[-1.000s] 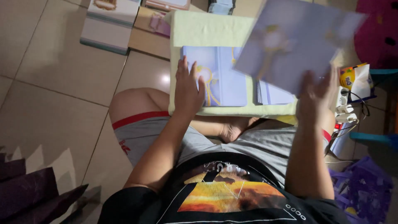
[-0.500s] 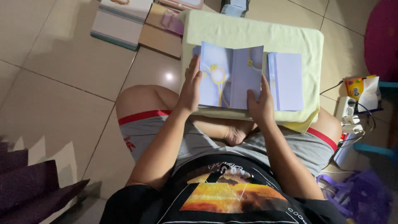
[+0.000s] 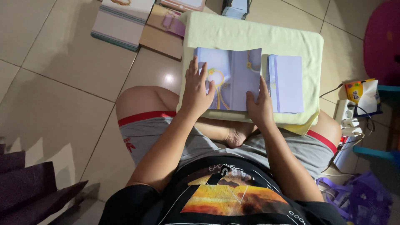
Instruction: The person flattens paper cards by pressing them with their hands and inspects the folds.
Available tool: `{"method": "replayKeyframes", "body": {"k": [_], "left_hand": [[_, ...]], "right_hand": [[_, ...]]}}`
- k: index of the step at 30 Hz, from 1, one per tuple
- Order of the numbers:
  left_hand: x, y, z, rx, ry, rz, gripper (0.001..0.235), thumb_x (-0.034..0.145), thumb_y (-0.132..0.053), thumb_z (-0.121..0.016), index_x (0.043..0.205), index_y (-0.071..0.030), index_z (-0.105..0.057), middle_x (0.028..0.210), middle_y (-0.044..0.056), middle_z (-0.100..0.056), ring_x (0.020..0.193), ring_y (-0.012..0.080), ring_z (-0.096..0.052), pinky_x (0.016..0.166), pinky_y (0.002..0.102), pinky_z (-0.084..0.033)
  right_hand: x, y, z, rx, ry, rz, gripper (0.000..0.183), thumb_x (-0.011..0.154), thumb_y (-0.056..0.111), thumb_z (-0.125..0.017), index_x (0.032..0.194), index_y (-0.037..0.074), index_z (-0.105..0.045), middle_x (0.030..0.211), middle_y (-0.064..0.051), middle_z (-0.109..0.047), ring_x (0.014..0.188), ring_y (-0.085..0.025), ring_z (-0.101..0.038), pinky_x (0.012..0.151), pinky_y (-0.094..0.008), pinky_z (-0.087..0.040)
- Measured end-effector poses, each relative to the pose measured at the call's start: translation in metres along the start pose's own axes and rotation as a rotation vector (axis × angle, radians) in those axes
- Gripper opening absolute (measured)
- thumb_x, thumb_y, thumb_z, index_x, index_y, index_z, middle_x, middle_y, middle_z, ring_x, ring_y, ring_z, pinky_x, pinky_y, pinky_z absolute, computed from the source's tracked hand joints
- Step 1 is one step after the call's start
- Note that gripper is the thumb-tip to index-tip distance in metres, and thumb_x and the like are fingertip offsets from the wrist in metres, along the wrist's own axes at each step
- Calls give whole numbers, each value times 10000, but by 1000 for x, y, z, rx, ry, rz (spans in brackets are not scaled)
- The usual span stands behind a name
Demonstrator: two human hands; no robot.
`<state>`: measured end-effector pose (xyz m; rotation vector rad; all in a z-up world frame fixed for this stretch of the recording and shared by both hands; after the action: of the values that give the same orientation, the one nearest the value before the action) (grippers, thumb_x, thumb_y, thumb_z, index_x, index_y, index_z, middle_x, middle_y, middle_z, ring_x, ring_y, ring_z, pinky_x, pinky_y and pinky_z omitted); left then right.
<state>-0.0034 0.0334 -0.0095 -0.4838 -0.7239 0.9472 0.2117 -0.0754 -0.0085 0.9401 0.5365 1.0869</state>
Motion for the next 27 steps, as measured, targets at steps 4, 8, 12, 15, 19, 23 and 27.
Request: {"method": "replayKeyframes", "body": {"k": [4,8,12,15,19,23,27], "left_hand": [[0,-3,0,34,-8,12,634,911,-174,-658,1471,43,-454,1587,331,-272,1466,502,-342,1154,645,-348],[0,-1,-3,57,1,17,621,931,-199,-644,1463,61,-454,1581,326,-286,1466,474,-356,1156,627,-355],[-2,2,-8,153,-3,-19,621,961,-232,-631,1462,89,-453,1587,334,-282,1459,469,-374,1152,609,-370],[-3,-12,5,251,15,-1,673,979,-313,-610,1498,73,-428,1580,335,-309,1438,471,-406,1151,614,-359],[-3,-18,11,302,25,27,712,985,-382,-582,1512,67,-416,1586,328,-317,1434,473,-412,1148,618,-349],[-3,-19,8,416,-21,3,811,935,-504,-620,1508,39,-437,1574,300,-357,1414,454,-448,1126,596,-368],[-4,-19,7,436,23,11,800,948,-555,-585,1516,-6,-464,1574,282,-373,1415,441,-447,1125,594,-361]], "right_hand": [[3,-4,1,-104,-1,6,684,1010,129,-619,1602,57,-286,1371,-384,-553,1283,-501,-535,1007,-604,-480],[2,-2,1,-94,-13,0,672,1009,111,-617,1596,42,-299,1364,-370,-568,1248,-497,-571,979,-587,-501],[3,-3,2,-144,-22,14,681,999,139,-641,1587,22,-317,1321,-361,-597,1167,-501,-619,904,-566,-537],[3,-6,2,-100,-22,6,696,992,137,-639,1593,20,-310,1256,-338,-638,1095,-462,-667,874,-535,-565],[-11,14,9,-357,-61,86,806,956,128,-732,1591,-28,-261,1219,-299,-561,940,-425,-663,745,-512,-583],[-16,34,-16,-651,18,584,398,964,122,-577,1320,-48,-626,1341,-278,-562,1351,-412,-496,1148,-501,-380],[4,36,-41,-486,185,654,489,955,37,-497,1413,-131,-526,1444,-319,-515,1399,-454,-455,1182,-482,-359]]}}
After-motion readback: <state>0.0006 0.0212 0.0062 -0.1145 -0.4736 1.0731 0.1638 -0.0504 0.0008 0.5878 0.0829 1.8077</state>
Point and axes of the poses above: each hand's wrist, its own x-axis towards the middle knuckle, its own z-axis out of the back of the hand, y = z × x, the point moved 2 cm from there along x, towards the middle knuckle
